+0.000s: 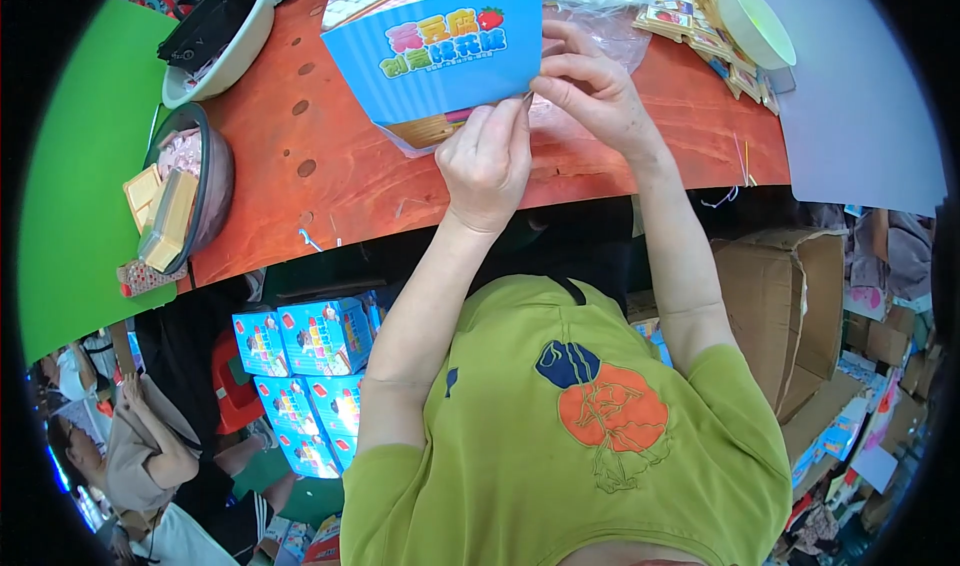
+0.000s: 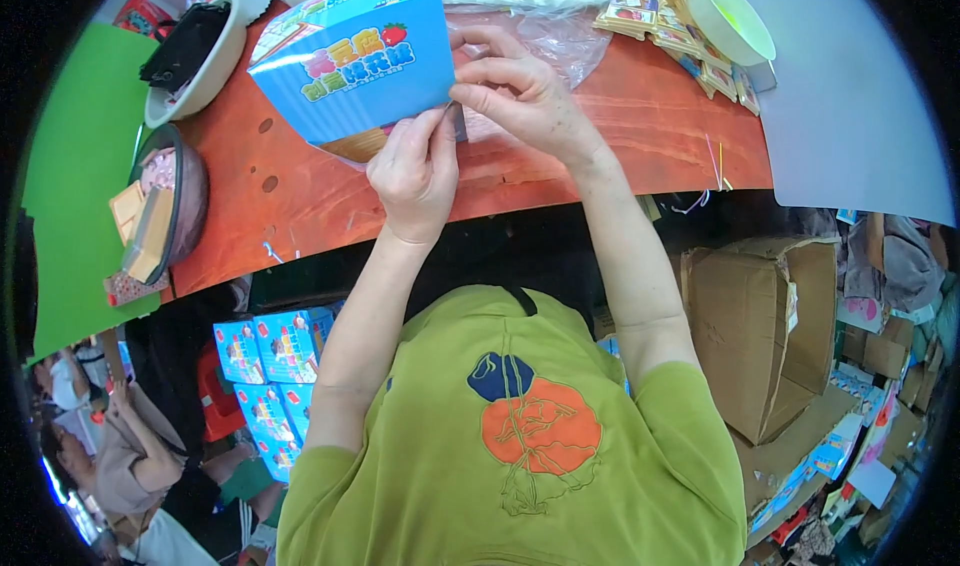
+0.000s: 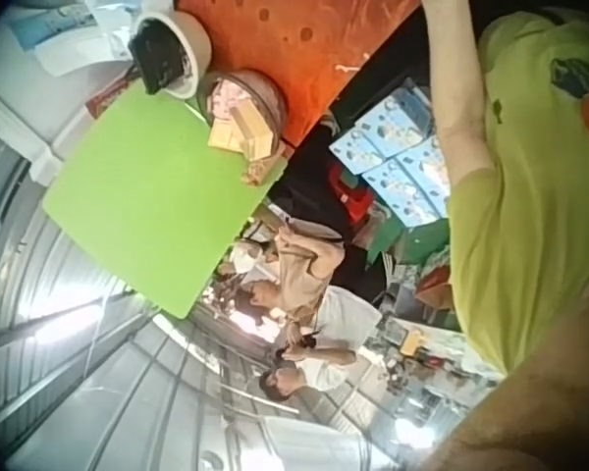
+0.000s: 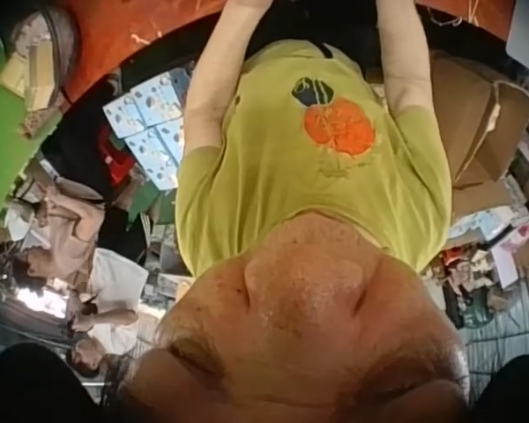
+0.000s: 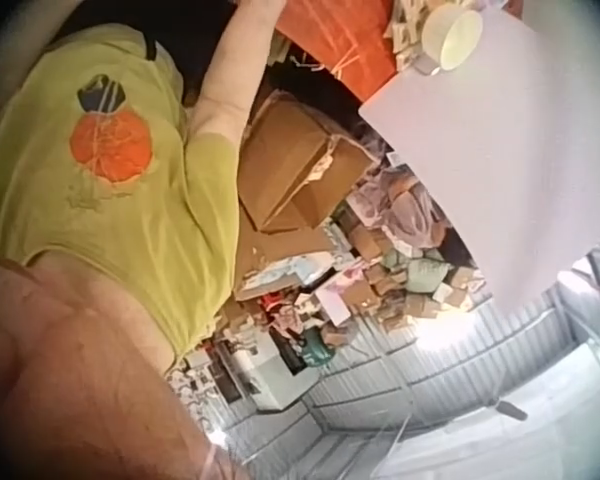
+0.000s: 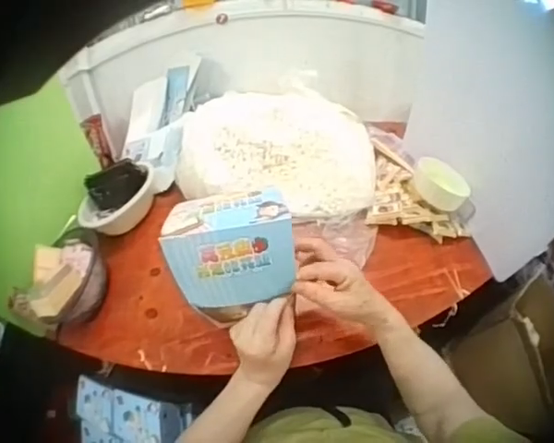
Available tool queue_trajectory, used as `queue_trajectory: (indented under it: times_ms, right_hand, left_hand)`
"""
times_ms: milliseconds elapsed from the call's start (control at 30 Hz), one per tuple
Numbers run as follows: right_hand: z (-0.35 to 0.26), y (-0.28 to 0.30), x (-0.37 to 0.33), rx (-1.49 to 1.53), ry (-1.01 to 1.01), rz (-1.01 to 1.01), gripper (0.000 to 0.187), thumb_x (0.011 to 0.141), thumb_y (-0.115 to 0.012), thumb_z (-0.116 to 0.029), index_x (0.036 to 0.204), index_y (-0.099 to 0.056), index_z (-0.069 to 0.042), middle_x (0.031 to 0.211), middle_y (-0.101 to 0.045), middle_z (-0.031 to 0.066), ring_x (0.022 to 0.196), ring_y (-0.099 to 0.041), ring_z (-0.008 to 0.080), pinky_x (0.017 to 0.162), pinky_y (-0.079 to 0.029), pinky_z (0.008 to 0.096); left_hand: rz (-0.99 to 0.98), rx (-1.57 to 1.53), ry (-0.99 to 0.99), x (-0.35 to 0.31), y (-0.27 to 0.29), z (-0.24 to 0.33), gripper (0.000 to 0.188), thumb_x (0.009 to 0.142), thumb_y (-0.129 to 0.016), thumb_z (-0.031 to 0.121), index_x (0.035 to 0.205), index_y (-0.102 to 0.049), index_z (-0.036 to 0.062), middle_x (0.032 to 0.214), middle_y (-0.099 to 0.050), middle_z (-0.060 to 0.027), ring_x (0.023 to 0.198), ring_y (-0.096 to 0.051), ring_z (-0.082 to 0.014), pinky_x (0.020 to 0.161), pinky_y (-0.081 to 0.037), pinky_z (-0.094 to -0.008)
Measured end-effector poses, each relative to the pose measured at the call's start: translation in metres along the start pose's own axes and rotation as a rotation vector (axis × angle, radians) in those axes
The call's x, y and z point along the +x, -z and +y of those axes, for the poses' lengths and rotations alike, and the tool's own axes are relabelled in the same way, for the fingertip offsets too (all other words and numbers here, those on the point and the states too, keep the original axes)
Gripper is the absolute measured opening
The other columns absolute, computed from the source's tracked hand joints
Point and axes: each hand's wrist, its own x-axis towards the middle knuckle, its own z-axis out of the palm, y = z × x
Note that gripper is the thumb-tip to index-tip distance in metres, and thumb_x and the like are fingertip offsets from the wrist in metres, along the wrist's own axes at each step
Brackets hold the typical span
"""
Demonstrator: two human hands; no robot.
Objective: Assemble small printed cardboard boxes, fill them with multiple small packaged items, and pack the finished boxes into a larger shipping carton.
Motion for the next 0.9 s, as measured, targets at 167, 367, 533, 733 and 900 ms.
queue_trajectory:
  times_ms: [167, 367, 533, 733, 900]
  right_hand:
    - [-0.019, 0.008, 0.005, -0.212, -0.037, -0.144, 0.015, 0.096, -0.068, -0.005, 0.109, -0.071, 0.002, 0.144, -0.05, 0.0114, 0.119, -0.057, 0.0207, 0.1, -0.048, 0.0336]
    - [-0.027, -0.005, 0.013, -0.265, 0.024, 0.056, 0.017, 0.096, -0.07, -0.014, 0.099, -0.073, 0.003, 0.121, -0.062, 0.0101, 0.099, -0.063, 0.0193, 0.086, -0.051, 0.0318]
    - [-0.02, -0.01, 0.01, -0.243, 0.017, 0.088, 0.013, 0.096, -0.07, -0.009, 0.098, -0.073, 0.003, 0.125, -0.061, 0.0095, 0.107, -0.062, 0.0196, 0.089, -0.051, 0.031]
    - [-0.015, -0.013, 0.006, -0.319, 0.123, 0.156, 0.011, 0.093, -0.072, -0.009, 0.094, -0.069, 0.002, 0.125, -0.062, 0.0135, 0.111, -0.061, 0.026, 0.093, -0.05, 0.0357]
    - [-0.002, -0.016, 0.004, -0.305, 0.27, 0.195, 0.016, 0.094, -0.071, -0.015, 0.093, -0.067, 0.0, 0.125, -0.062, 0.0154, 0.125, -0.059, 0.0362, 0.102, -0.05, 0.0441]
  left_hand:
    - [-0.058, 0.034, 0.214, 0.003, 0.016, 0.006, 0.007, 0.087, -0.075, 0.005, 0.086, -0.068, 0.0043, 0.074, -0.066, -0.013, 0.064, -0.066, -0.0302, 0.059, -0.052, -0.0401]
    - [0.101, 0.157, -0.268, 0.02, 0.065, 0.005, 0.02, 0.078, -0.079, 0.001, 0.093, -0.068, 0.0075, 0.088, -0.063, -0.0096, 0.081, -0.063, -0.0296, 0.07, -0.051, -0.0379]
    - [0.167, -0.321, 0.484, 0.054, 0.083, -0.027, 0.047, 0.088, -0.078, 0.003, 0.129, -0.054, 0.0014, 0.117, -0.063, -0.0103, 0.103, -0.061, -0.0208, 0.092, -0.049, -0.0335]
    - [-0.094, -0.471, 0.435, 0.056, 0.096, -0.062, 0.037, 0.091, -0.076, 0.005, 0.123, -0.06, -0.0043, 0.12, -0.066, -0.011, 0.111, -0.061, -0.0176, 0.096, -0.048, -0.0319]
    - [-0.305, -0.171, 0.301, 0.066, 0.104, -0.07, 0.024, 0.094, -0.073, 0.007, 0.113, -0.066, -0.0064, 0.117, -0.067, -0.0106, 0.109, -0.062, -0.0169, 0.093, -0.048, -0.0308]
